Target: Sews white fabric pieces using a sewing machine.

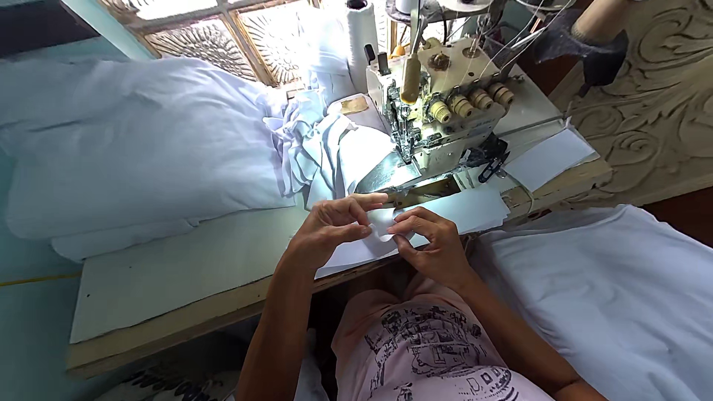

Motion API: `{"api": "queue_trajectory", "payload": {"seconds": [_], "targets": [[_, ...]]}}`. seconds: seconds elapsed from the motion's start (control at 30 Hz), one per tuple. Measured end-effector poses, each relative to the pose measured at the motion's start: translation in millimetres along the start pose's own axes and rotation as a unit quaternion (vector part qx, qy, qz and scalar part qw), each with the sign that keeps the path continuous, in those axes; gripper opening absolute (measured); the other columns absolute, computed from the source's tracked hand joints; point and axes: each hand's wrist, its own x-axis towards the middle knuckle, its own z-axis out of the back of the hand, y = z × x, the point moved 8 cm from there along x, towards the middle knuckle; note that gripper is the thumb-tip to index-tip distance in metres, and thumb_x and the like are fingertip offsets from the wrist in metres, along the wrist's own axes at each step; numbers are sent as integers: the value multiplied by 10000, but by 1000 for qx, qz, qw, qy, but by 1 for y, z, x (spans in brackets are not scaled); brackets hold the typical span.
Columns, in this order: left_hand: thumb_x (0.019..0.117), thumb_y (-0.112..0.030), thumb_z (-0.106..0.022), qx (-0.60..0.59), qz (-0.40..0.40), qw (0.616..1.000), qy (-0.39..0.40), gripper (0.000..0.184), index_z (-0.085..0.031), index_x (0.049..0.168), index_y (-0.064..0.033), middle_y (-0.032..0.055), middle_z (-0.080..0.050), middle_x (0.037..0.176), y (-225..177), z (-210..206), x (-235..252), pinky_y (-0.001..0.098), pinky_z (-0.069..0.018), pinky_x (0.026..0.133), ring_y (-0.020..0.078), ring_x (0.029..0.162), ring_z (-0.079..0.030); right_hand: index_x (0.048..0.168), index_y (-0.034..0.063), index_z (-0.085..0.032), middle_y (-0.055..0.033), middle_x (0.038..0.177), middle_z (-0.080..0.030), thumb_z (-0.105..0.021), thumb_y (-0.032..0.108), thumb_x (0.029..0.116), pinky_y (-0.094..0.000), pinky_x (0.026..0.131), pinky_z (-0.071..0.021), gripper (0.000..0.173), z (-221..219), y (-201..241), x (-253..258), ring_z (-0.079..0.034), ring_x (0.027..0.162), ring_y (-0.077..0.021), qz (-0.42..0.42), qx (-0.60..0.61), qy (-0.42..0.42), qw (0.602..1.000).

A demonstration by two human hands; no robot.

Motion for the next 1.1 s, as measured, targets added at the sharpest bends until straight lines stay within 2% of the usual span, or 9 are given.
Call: {"api": "queue_trajectory", "payload": {"seconds": [0.1, 0.2, 0.27, 0.3, 0.63, 0.87, 1.0, 1.07, 1.1], "targets": [[828, -47, -685, -5, 17, 1000, 8, 93, -704, 772, -118, 68, -715, 1249, 7, -3, 2, 296, -543, 981, 150, 1205, -648, 880, -11, -762, -105, 969, -717, -687, 14, 820, -172, 785, -565, 99, -3, 4, 2, -687, 931, -80, 20, -1, 8, 1000], [828, -34, -658, -11, 28, 999, 10, 104, -696, 786, -122, 34, -733, 1081, 11, -5, 4, 248, -577, 835, 103, 1016, -691, 859, -11, -751, -101, 964, -713, -677, 12, 820, -167, 780, -563, 87, -4, 5, 2, -683, 916, -70, 27, 4, 17, 999], [839, -26, -660, -25, 22, 999, 0, 121, -713, 820, -134, -9, -711, 934, 10, -3, 5, 198, -565, 721, 54, 848, -674, 856, -8, -751, -97, 961, -714, -677, 15, 822, -166, 774, -564, 84, -4, 5, 2, -682, 908, -67, 26, 3, 17, 1000], [850, -28, -663, -32, 16, 999, -6, 121, -718, 837, -136, -18, -704, 908, 9, -2, 5, 192, -563, 713, 48, 825, -668, 858, -7, -752, -96, 965, -714, -678, 15, 823, -165, 773, -564, 84, -3, 5, 2, -683, 911, -66, 23, 1, 16, 1000], [911, -99, -683, -50, -36, 996, -71, 79, -713, 891, -169, -43, -704, 880, -2, 10, 3, 255, -581, 828, 73, 862, -688, 855, 1, -740, -65, 944, -719, -731, 39, 822, -157, 800, -559, 51, 8, -2, 1, -680, 929, -42, -20, 31, -11, 999], [912, -63, -675, -53, -48, 993, -91, 122, -709, 899, -179, -50, -710, 889, -3, 8, 9, 235, -580, 814, 60, 865, -690, 806, -1, -710, -87, 877, -743, -733, 35, 812, -156, 759, -564, 43, 13, 5, 0, -710, 856, -53, 1, -19, -61, 998], [870, 60, -633, 66, -71, 980, -172, 219, -654, 924, -151, -84, -718, 866, -15, 12, 24, 191, -575, 733, 6, 787, -677, 796, -1, -684, -98, 805, -730, -724, 8, 815, -216, 711, -582, 45, 12, 4, 8, -728, 799, -115, 6, -79, -75, 994], [874, 43, -650, 221, -100, 948, -207, 148, -612, 988, -44, -56, -674, 869, -27, 12, 40, 165, -544, 712, -20, 761, -635, 828, -9, -676, -110, 795, -713, -729, 23, 852, -279, 667, -577, 66, 14, 0, 21, -710, 742, -160, 1, -119, -78, 990], [886, 22, -652, 295, -116, 923, -219, 129, -618, 1011, 23, 3, -670, 880, -31, 11, 51, 158, -531, 706, -10, 760, -624, 854, -12, -672, -116, 794, -702, -729, 36, 872, -309, 639, -569, 77, 16, -3, 28, -697, 718, -181, -5, -142, -78, 987]]}}
